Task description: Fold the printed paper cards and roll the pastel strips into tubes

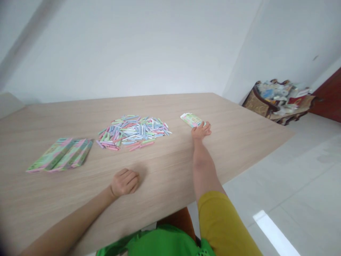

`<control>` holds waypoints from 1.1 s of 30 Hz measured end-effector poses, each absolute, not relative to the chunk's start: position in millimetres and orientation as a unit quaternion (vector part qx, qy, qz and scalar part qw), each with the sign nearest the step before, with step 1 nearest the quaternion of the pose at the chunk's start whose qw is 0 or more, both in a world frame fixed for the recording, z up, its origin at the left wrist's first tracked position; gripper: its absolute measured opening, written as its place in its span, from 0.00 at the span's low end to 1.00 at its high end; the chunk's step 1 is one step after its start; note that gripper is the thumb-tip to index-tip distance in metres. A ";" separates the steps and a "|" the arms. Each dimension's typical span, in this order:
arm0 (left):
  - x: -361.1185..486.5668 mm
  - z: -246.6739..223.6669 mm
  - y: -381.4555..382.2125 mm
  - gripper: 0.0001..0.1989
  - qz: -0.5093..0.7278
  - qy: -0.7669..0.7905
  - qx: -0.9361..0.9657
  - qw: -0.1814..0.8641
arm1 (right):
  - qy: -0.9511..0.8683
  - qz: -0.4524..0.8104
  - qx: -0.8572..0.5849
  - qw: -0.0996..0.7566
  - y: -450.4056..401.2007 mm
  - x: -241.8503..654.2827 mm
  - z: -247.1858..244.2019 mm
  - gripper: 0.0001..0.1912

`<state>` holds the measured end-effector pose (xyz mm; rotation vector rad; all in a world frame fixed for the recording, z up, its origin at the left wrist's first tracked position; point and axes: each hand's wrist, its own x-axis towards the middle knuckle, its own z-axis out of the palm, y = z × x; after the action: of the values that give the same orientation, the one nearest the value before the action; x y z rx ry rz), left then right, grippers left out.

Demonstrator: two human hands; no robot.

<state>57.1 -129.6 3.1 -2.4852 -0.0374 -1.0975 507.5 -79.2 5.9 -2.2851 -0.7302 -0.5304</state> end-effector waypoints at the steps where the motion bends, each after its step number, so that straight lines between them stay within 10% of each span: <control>1: 58.2 2.5 -130.2 0.07 -0.394 -0.020 -0.895 0.207 | -0.276 -0.204 -0.877 0.337 -74.4 515.9 5.2 0.34; 33: 65.7 -6.0 -113.1 0.07 -0.235 -0.343 -0.908 0.051 | -0.386 -0.100 -0.889 0.225 -83.9 522.6 -11.1 0.26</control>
<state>65.7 -113.1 -6.0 -2.7638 -1.0442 -0.7149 522.6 -83.9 -11.1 -2.4514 -1.0642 -0.2767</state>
